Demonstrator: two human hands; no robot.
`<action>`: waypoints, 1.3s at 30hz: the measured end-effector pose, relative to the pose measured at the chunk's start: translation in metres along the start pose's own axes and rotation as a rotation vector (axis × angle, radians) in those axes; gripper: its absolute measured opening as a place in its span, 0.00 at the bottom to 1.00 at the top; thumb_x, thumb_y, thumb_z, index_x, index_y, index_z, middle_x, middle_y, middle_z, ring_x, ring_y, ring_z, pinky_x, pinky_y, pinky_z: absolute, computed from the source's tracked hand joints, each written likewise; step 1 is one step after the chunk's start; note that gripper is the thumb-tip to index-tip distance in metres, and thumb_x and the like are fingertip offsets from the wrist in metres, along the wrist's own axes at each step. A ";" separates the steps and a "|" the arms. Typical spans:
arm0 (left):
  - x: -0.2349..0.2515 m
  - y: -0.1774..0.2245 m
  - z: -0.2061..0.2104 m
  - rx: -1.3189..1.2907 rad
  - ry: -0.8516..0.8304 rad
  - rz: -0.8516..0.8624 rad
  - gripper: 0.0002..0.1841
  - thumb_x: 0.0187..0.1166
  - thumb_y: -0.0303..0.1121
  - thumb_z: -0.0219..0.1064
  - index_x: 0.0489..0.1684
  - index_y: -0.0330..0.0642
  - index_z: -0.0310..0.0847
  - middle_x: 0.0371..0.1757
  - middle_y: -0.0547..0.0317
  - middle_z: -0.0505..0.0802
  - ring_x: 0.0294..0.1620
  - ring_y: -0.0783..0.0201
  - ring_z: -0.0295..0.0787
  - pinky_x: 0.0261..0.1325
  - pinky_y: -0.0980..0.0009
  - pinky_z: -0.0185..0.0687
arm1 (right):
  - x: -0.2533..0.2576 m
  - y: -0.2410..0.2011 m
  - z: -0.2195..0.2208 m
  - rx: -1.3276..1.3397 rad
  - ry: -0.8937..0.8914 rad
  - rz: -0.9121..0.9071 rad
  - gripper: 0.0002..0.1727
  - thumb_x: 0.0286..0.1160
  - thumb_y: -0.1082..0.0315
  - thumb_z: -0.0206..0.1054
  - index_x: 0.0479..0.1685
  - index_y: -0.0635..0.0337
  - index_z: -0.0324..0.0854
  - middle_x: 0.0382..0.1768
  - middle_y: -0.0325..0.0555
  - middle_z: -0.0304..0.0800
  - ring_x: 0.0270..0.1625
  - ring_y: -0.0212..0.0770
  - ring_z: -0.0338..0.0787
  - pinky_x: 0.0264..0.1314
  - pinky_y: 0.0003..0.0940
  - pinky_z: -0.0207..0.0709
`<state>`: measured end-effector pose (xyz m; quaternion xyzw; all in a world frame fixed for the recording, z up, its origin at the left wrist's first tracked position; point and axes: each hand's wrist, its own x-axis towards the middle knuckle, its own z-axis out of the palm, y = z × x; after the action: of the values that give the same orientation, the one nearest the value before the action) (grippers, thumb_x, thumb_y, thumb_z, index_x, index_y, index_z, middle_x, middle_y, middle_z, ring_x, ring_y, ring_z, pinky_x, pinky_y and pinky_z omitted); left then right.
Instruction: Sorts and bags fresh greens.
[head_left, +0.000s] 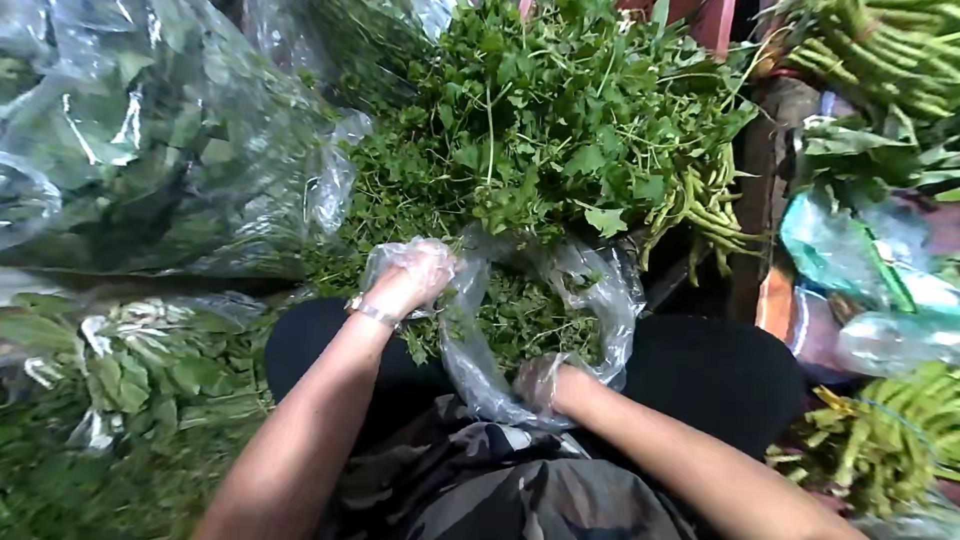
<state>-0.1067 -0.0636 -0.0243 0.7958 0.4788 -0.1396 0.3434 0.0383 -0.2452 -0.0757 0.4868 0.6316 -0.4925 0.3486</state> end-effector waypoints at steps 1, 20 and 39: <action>-0.002 -0.001 -0.003 -0.016 -0.011 0.011 0.17 0.92 0.37 0.54 0.56 0.39 0.89 0.59 0.38 0.90 0.60 0.40 0.86 0.67 0.37 0.75 | -0.022 -0.007 -0.019 0.008 0.028 0.023 0.19 0.85 0.66 0.60 0.66 0.69 0.82 0.69 0.71 0.81 0.74 0.72 0.79 0.72 0.74 0.68; -0.023 -0.004 -0.024 -0.069 -0.076 0.053 0.15 0.92 0.39 0.56 0.52 0.43 0.89 0.44 0.49 0.91 0.40 0.53 0.88 0.51 0.49 0.82 | 0.020 0.009 -0.066 0.106 0.045 0.004 0.27 0.81 0.61 0.66 0.80 0.57 0.75 0.71 0.69 0.81 0.73 0.72 0.79 0.69 0.79 0.68; -0.021 0.012 -0.024 -0.165 0.049 0.173 0.15 0.93 0.37 0.54 0.55 0.43 0.89 0.47 0.48 0.89 0.38 0.53 0.87 0.47 0.50 0.84 | 0.050 0.125 -0.082 0.486 0.504 0.426 0.21 0.83 0.62 0.64 0.71 0.61 0.82 0.72 0.66 0.81 0.79 0.67 0.76 0.81 0.69 0.65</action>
<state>-0.1095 -0.0651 0.0095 0.8063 0.4265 -0.0501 0.4068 0.1470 -0.1480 -0.1350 0.7804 0.4476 -0.4095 0.1518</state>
